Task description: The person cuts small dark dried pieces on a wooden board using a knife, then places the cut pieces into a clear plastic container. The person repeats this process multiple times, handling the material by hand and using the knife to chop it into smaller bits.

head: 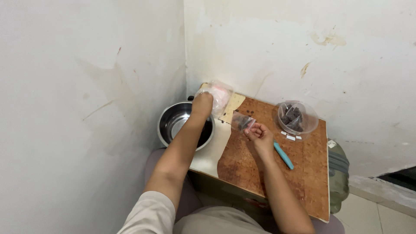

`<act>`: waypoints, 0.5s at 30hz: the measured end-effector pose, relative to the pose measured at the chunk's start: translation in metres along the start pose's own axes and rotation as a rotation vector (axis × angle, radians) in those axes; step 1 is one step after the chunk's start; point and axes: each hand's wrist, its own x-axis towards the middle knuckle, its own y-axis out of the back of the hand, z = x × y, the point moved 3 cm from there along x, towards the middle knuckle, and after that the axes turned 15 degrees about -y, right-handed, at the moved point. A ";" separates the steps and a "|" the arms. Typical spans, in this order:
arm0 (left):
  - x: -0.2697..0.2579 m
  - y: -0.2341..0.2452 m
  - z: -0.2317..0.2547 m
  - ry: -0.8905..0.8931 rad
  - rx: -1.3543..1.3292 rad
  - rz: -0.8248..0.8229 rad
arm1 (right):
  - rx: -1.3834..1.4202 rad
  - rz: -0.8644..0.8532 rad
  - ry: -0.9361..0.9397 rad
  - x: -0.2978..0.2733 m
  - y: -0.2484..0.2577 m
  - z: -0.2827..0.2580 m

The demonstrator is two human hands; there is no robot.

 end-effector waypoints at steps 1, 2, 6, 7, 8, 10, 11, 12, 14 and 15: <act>0.001 -0.002 -0.003 0.007 -0.023 -0.076 | -0.014 -0.004 0.003 0.001 0.000 -0.002; 0.001 0.000 -0.004 0.014 -0.046 -0.153 | -0.028 -0.008 0.005 0.001 -0.001 -0.004; -0.003 0.030 0.009 0.022 -0.143 -0.144 | 0.010 0.012 -0.036 -0.008 -0.013 -0.009; -0.004 0.038 0.013 0.031 -0.155 -0.170 | 0.026 0.014 -0.048 -0.009 -0.015 -0.011; -0.003 0.045 0.017 0.038 -0.168 -0.194 | 0.040 0.015 -0.058 -0.010 -0.017 -0.013; -0.002 0.053 0.022 0.053 -0.167 -0.204 | 0.024 0.020 -0.056 -0.009 -0.016 -0.014; -0.002 0.053 0.022 0.059 -0.153 -0.190 | 0.016 0.023 -0.055 -0.009 -0.014 -0.012; 0.000 0.051 0.022 0.065 -0.140 -0.174 | 0.013 0.009 -0.042 -0.006 -0.011 -0.010; 0.000 0.041 0.021 0.067 -0.065 -0.146 | 0.008 -0.020 -0.017 0.000 -0.005 -0.004; 0.000 0.034 0.019 0.069 -0.028 -0.132 | 0.013 -0.017 -0.013 0.002 -0.001 0.000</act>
